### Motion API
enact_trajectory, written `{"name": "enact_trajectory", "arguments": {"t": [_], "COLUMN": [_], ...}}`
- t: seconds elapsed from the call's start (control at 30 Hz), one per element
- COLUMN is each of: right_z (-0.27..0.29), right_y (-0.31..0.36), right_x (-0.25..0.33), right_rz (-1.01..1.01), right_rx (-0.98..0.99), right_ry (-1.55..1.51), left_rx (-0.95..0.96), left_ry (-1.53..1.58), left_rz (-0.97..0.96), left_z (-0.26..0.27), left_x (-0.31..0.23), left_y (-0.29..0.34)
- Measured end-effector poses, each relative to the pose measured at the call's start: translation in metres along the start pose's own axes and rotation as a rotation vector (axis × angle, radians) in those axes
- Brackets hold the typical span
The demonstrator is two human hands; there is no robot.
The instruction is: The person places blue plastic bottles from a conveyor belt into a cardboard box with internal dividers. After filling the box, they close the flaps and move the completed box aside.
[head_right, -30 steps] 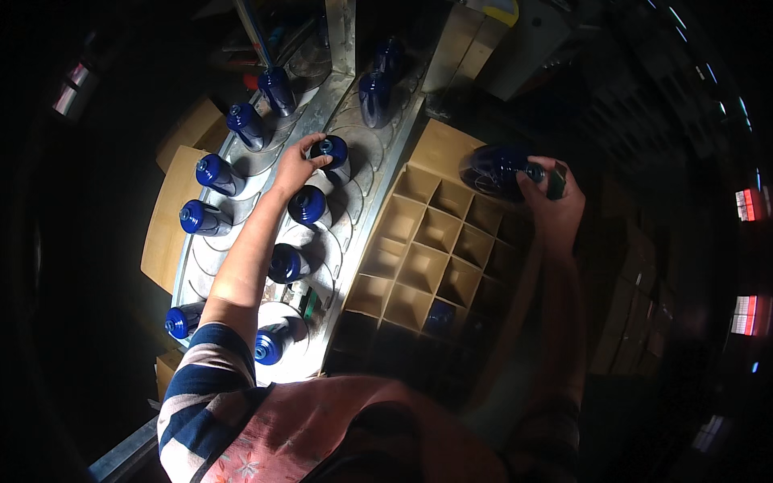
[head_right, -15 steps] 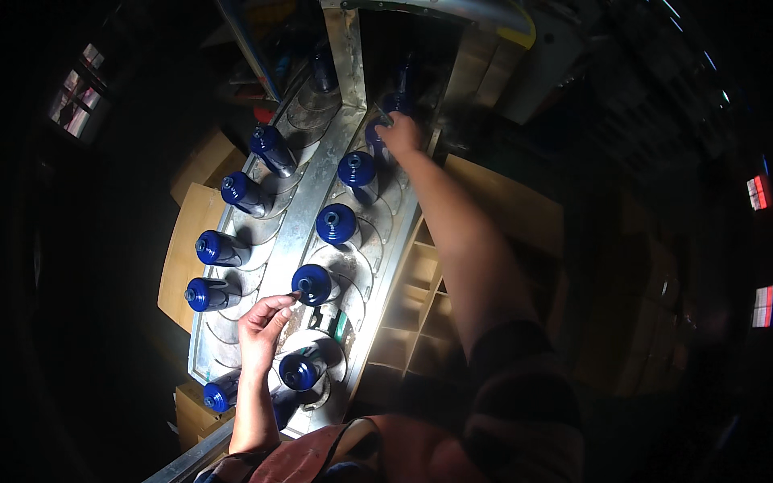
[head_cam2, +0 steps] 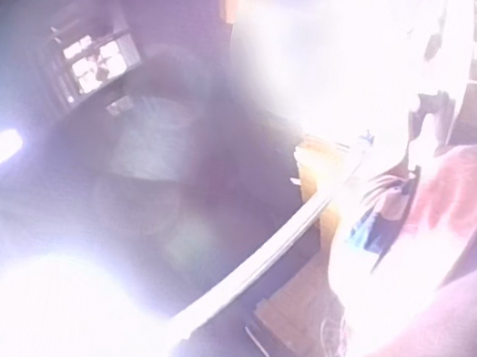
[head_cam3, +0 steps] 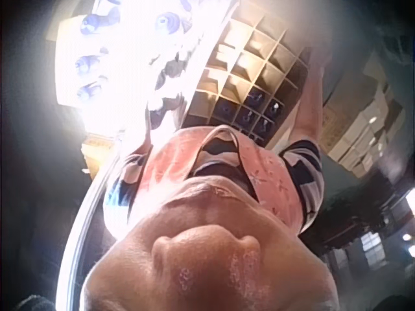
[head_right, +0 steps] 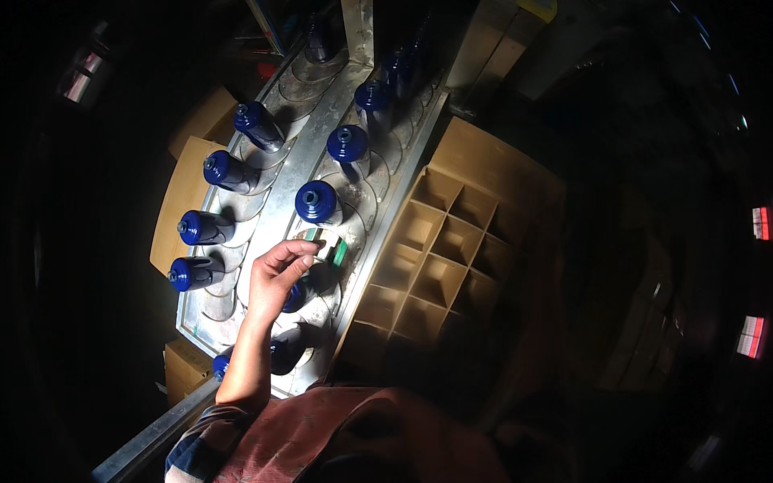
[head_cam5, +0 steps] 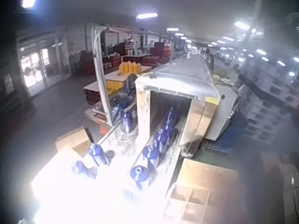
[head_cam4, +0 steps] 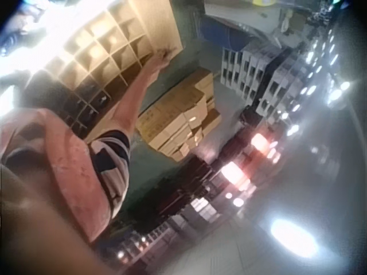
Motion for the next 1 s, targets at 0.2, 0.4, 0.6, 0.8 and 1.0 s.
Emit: {"name": "enact_trajectory", "arguments": {"t": [0.2,0.4,0.6,0.8,1.0], "right_z": [0.119,0.028,0.036,0.033,0.006], "right_y": [0.189,0.337,0.413,0.382,0.356], "right_x": [-0.140,-0.221,-0.175,-0.160,-0.167], "right_rz": [-0.329,-0.252,-0.140,-0.107,-0.078], "right_rx": [-0.171,-0.117,-0.304,-0.389,-0.501], "right_ry": [0.308,0.104,-0.150,0.093,0.112], "left_rx": [0.383,0.662,0.295,0.047,0.051], "left_ry": [-0.145,-0.296,-0.077,-0.212,-0.567], "left_rz": [-0.021,-0.039,-0.202,-0.522,-0.602], "left_z": [-0.064,-0.049,0.038,0.073,0.060], "left_x": [0.042,0.136,0.121,0.064,0.062], "left_y": [0.051,0.115,0.091,-0.054,-0.233]}}
Point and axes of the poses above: each hand's wrist, its own y-axis away from the middle knuckle, its own z-axis out of the back of the hand, x = y × z, the point moved 6 cm from there along -y, towards the middle knuckle, and after that the axes turned 5 degrees about y, right-handed, at the moved point
